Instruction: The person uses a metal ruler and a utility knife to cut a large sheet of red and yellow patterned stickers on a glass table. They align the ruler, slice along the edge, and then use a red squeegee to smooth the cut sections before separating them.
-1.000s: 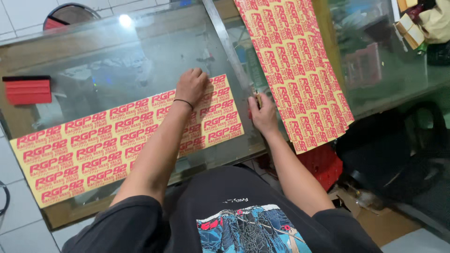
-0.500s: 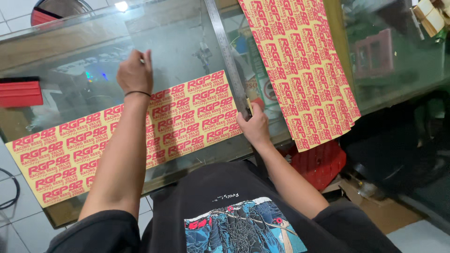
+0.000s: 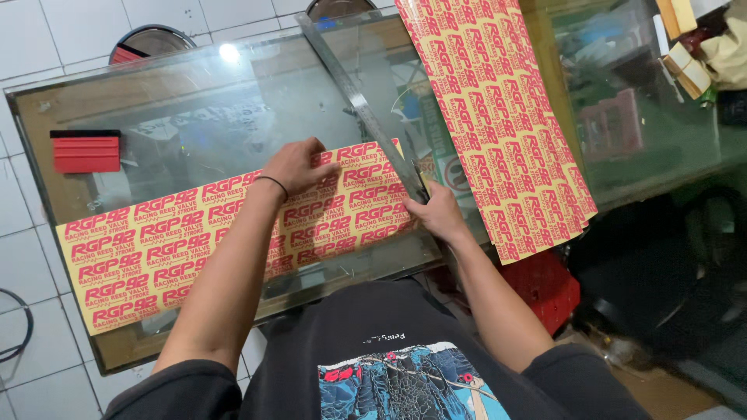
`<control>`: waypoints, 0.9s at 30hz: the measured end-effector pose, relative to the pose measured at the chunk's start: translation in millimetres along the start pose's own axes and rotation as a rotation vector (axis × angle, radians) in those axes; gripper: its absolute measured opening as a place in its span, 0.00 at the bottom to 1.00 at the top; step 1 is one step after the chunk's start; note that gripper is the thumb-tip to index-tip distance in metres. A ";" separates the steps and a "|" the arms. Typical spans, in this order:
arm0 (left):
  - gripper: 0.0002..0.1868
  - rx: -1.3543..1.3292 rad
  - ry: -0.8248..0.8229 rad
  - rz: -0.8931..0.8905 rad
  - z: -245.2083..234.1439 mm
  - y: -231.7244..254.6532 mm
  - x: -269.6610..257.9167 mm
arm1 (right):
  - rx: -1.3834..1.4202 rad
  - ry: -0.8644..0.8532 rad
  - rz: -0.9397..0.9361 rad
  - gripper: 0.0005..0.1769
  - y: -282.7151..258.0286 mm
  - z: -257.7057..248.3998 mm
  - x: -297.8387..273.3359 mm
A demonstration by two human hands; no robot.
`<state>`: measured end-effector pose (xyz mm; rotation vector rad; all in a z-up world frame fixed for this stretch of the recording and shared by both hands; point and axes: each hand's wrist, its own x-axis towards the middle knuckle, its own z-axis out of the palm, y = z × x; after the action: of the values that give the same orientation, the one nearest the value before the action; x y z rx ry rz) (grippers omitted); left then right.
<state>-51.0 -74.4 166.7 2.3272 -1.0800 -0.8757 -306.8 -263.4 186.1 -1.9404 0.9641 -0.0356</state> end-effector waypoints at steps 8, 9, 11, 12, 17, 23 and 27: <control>0.22 0.019 -0.055 0.008 -71.2 6.4 -60.2 | 0.244 -0.010 -0.007 0.20 -13.7 -11.7 -7.3; 0.23 -0.056 -0.060 0.019 -86.8 13.5 -70.1 | 0.397 -0.006 -0.016 0.17 -16.6 -17.2 -5.2; 0.22 -0.067 0.028 0.034 -106.8 5.8 -91.4 | 0.435 0.014 -0.074 0.14 -0.3 -24.1 16.4; 0.22 -0.080 0.108 0.046 -114.8 0.9 -104.6 | 0.472 0.032 -0.124 0.10 8.6 -26.2 26.3; 0.19 -0.229 0.512 0.129 -189.4 30.2 -184.9 | 0.393 0.055 -0.081 0.06 -19.2 -23.4 28.5; 0.23 -0.486 0.963 0.125 -210.5 -308.8 -169.0 | 0.031 0.008 -0.134 0.12 -17.2 17.7 33.0; 0.28 -1.347 1.185 -0.106 -228.7 -228.5 -142.5 | -0.146 -0.042 -0.125 0.20 -14.2 30.0 36.4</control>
<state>155.5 202.0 242.6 1.2343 0.1954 -0.0041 -261.2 -261.1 167.4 -2.1255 0.8364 0.0037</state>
